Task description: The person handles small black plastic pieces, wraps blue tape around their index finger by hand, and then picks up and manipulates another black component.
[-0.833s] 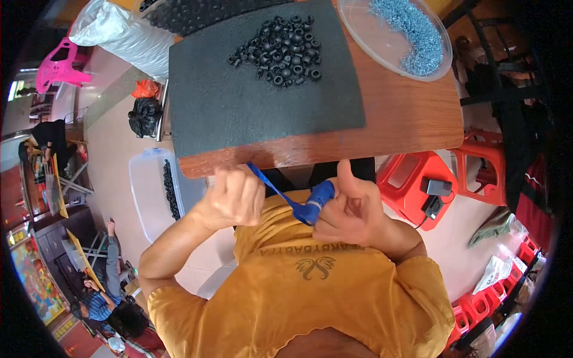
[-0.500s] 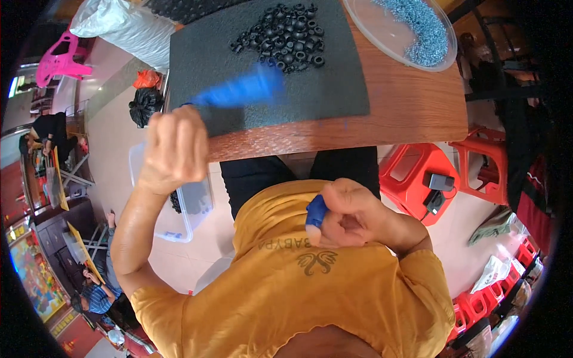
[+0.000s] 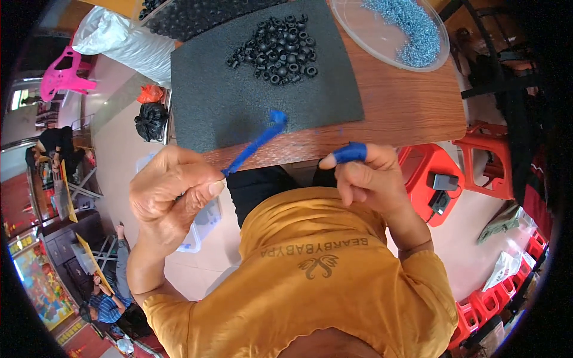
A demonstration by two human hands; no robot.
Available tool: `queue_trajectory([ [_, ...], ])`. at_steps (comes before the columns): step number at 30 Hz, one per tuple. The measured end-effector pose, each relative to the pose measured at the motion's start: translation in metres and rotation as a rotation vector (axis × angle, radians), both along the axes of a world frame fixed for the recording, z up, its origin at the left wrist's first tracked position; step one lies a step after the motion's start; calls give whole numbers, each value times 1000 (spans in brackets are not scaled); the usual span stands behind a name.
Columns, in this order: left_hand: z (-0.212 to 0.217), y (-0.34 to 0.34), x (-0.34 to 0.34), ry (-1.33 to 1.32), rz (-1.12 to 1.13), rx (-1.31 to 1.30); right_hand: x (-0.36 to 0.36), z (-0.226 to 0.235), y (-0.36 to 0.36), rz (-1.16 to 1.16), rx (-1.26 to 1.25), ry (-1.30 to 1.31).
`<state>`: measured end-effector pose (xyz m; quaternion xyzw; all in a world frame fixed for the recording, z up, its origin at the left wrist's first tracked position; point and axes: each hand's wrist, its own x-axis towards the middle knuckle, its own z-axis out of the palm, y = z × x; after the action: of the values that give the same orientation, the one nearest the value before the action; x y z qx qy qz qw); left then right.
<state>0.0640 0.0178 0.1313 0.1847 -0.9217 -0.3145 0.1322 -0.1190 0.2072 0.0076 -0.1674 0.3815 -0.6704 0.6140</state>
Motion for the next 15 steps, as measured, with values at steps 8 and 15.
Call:
queue_trajectory([
  [8, 22, 2, 0, 128, 210, 556, -7, -2, -6, -216, -48, 484],
  [15, 34, 7, -1, 232, 268, 624, 3, -14, -14, -77, -43, 588],
])
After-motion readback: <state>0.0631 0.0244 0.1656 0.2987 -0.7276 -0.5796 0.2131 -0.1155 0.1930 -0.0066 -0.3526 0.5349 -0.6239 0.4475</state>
